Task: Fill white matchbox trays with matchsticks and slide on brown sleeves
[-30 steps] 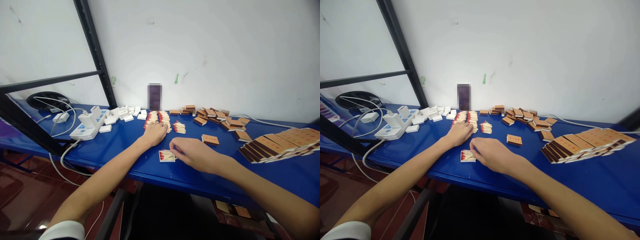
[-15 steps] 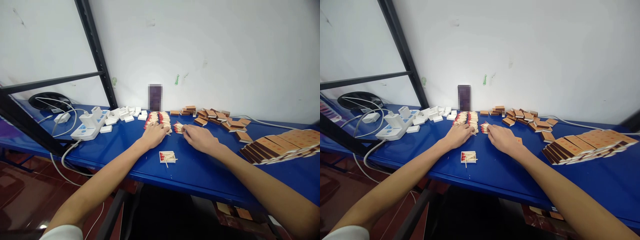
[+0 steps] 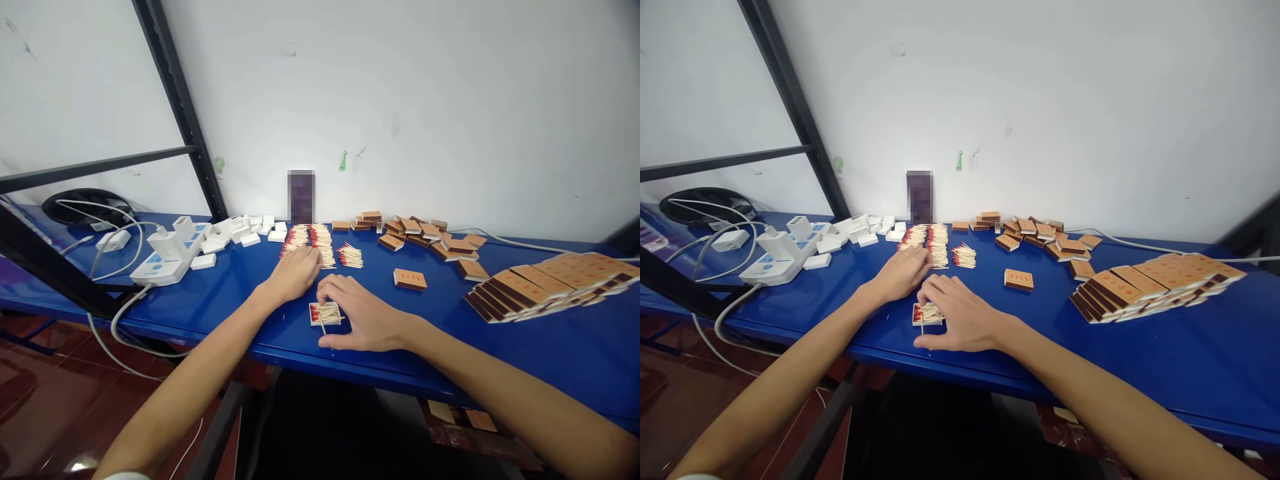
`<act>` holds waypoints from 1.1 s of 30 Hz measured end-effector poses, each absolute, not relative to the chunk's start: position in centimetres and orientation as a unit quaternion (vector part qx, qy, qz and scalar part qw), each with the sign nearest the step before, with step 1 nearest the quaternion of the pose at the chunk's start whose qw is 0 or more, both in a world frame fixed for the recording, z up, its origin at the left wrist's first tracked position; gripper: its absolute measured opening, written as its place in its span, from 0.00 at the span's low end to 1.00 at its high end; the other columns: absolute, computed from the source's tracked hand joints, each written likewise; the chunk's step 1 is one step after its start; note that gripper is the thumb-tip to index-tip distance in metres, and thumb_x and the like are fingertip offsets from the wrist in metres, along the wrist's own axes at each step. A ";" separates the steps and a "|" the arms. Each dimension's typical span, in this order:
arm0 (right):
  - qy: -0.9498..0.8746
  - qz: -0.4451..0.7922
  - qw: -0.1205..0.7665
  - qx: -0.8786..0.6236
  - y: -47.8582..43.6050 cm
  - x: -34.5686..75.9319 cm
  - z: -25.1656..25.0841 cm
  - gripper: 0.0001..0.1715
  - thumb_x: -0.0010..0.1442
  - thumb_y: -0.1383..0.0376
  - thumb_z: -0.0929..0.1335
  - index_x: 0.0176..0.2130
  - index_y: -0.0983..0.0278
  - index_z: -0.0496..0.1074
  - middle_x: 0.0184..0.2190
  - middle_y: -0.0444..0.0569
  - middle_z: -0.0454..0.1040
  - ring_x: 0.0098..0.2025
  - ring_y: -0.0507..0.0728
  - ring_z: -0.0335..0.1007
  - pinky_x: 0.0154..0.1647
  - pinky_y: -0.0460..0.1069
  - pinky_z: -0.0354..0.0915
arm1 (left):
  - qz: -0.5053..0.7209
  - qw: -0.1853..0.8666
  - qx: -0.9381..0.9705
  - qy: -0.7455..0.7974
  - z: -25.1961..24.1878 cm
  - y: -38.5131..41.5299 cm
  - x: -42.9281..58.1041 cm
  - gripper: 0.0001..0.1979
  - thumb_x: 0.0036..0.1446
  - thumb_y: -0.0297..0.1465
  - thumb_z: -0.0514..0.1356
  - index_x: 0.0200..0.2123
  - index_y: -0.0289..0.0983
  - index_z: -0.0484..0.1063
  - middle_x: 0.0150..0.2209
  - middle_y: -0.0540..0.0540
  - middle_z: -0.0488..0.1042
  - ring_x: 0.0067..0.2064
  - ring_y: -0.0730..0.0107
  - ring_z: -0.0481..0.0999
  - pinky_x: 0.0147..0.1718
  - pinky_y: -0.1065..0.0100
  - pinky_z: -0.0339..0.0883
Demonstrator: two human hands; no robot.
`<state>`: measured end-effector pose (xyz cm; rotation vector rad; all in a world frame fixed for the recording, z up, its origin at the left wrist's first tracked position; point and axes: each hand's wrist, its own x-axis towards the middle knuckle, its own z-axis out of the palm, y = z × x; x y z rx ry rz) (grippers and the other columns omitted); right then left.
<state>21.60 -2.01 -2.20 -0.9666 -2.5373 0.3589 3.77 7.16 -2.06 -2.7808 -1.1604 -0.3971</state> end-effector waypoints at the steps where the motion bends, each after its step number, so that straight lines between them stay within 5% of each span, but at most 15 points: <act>1: -0.907 0.130 0.197 -0.348 -1.9 21.6 -2.3 0.24 0.58 0.48 0.70 0.43 0.62 0.63 0.44 0.50 0.69 0.42 0.58 0.62 0.46 0.54 0.60 | -0.155 0.024 -0.912 -0.380 -2.0 6.7 3.2 0.10 0.68 0.30 0.46 0.40 0.36 0.66 0.40 0.42 0.74 0.42 0.61 0.72 0.42 0.61 0.65; 6: -0.893 0.170 0.209 -0.360 -1.3 22.3 -3.0 0.14 0.63 0.54 0.67 0.41 0.61 0.63 0.40 0.48 0.69 0.39 0.57 0.61 0.43 0.53 0.60 | -0.214 -0.105 -0.896 -0.374 -2.1 3.8 0.8 0.11 0.69 0.33 0.46 0.37 0.38 0.64 0.38 0.45 0.71 0.41 0.63 0.69 0.43 0.61 0.63; 15: -0.870 0.191 0.276 -0.361 -0.8 23.2 -3.5 0.03 0.64 0.65 0.64 0.40 0.60 0.62 0.37 0.46 0.68 0.38 0.55 0.63 0.41 0.51 0.61 | -0.170 -0.173 -0.899 -0.364 -1.7 0.9 0.6 0.13 0.70 0.35 0.45 0.38 0.39 0.65 0.41 0.46 0.67 0.44 0.63 0.65 0.45 0.60 0.61; 24: -0.873 0.212 0.249 -0.362 -1.4 23.4 -2.7 0.18 0.58 0.63 0.70 0.46 0.60 0.62 0.44 0.48 0.68 0.45 0.58 0.64 0.47 0.53 0.62 | -0.184 -0.210 -0.892 -0.357 -1.5 0.5 0.6 0.12 0.69 0.37 0.48 0.42 0.40 0.69 0.41 0.47 0.69 0.46 0.63 0.66 0.46 0.62 0.60; 33: -0.868 0.239 0.251 -0.355 -1.0 24.0 -2.8 0.11 0.61 0.69 0.64 0.45 0.60 0.64 0.43 0.48 0.69 0.45 0.57 0.64 0.47 0.53 0.61 | -0.094 -0.191 -0.895 -0.393 -0.4 0.4 -1.0 0.18 0.65 0.44 0.53 0.29 0.38 0.68 0.27 0.53 0.70 0.32 0.68 0.67 0.38 0.64 0.55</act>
